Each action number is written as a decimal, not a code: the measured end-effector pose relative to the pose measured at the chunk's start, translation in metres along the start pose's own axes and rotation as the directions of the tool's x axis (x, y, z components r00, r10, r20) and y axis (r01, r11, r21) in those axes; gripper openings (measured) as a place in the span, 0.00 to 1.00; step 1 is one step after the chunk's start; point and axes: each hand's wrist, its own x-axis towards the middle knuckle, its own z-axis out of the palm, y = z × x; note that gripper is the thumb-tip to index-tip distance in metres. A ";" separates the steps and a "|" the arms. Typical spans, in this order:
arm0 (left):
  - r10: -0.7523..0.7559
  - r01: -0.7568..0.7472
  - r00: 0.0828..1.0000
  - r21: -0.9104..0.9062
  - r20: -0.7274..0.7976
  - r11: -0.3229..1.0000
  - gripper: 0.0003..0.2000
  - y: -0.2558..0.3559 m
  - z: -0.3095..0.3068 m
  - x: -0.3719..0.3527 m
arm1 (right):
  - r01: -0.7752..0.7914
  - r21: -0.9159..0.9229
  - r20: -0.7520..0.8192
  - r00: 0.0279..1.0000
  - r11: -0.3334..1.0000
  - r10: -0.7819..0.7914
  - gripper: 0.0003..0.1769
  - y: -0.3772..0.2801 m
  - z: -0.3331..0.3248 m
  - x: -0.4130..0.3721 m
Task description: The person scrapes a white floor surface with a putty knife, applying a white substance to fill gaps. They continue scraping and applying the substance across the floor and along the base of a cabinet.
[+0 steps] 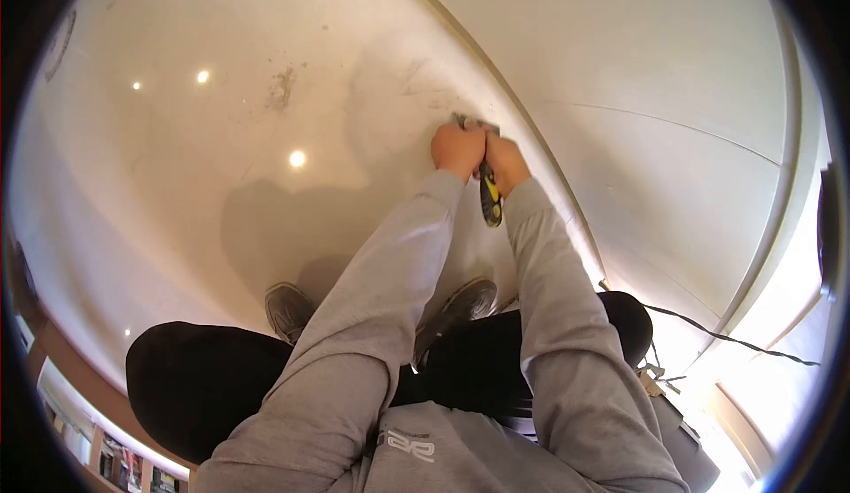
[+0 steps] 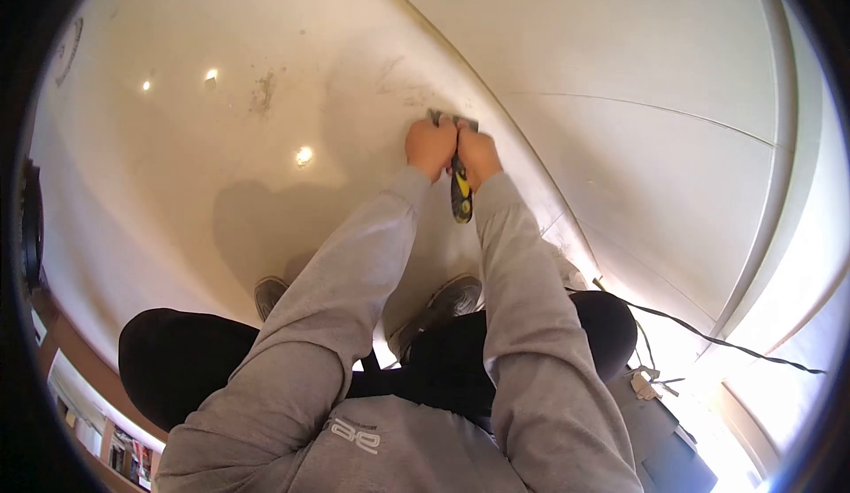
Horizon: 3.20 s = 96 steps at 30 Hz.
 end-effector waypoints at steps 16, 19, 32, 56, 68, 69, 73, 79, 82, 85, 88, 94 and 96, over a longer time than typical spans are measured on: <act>-0.165 0.172 0.979 -0.051 0.118 0.984 0.22 0.021 -0.020 0.016 | 0.071 -0.158 0.080 0.995 0.985 -0.059 0.19 -0.009 -0.003 0.026; -0.354 0.511 0.738 -0.133 0.575 0.850 0.21 0.033 -0.012 0.042 | 0.013 -0.172 0.272 0.962 0.985 0.035 0.18 -0.039 -0.006 0.035; -0.080 0.087 0.989 0.054 -0.127 0.995 0.24 0.015 0.014 0.025 | 0.096 -0.142 -0.019 0.995 0.985 -0.099 0.18 -0.002 -0.008 0.059; -0.217 0.224 0.955 -0.014 0.203 0.974 0.17 0.047 -0.019 0.020 | 0.061 -0.010 0.140 0.988 0.998 -0.059 0.15 -0.013 -0.008 0.027; -0.263 0.290 0.918 -0.048 0.296 0.956 0.20 0.056 -0.009 0.043 | 0.152 0.004 0.297 0.944 0.988 -0.147 0.17 -0.022 -0.018 0.048; -0.245 0.265 0.923 -0.026 0.295 0.964 0.21 0.053 -0.006 0.042 | 0.135 -0.034 0.294 0.948 0.990 -0.119 0.16 -0.024 -0.018 0.055; -0.304 0.336 0.908 -0.066 0.289 0.940 0.19 0.054 -0.024 0.023 | 0.153 -0.045 0.203 0.969 0.987 -0.141 0.19 -0.025 -0.006 0.041; -0.359 0.391 0.900 -0.094 0.248 0.916 0.23 0.044 -0.032 -0.015 | 0.028 0.065 0.283 0.958 0.997 -0.046 0.27 0.010 -0.031 0.014; -0.404 0.450 0.881 -0.173 0.246 0.876 0.26 0.048 -0.037 -0.028 | 0.107 -0.200 0.195 0.978 0.974 -0.068 0.26 0.020 -0.046 -0.027; -0.341 0.409 0.882 -0.170 0.324 0.897 0.25 0.039 -0.022 -0.041 | 0.182 -0.579 -0.153 0.933 0.795 -0.326 0.29 0.025 -0.055 -0.039; -0.287 0.472 0.758 -0.189 0.586 0.861 0.23 0.019 -0.003 -0.051 | 0.187 -0.899 -0.104 0.788 0.396 -0.607 0.24 0.030 -0.080 -0.028; -0.245 0.536 0.672 -0.231 0.698 0.812 0.21 0.015 -0.051 -0.048 | 0.226 -0.948 -0.017 0.667 0.223 -0.745 0.22 0.043 -0.087 0.015; -0.246 0.521 0.705 -0.250 0.666 0.816 0.22 0.008 -0.059 -0.042 | 0.237 -0.945 -0.015 0.657 0.225 -0.754 0.22 0.033 -0.071 0.016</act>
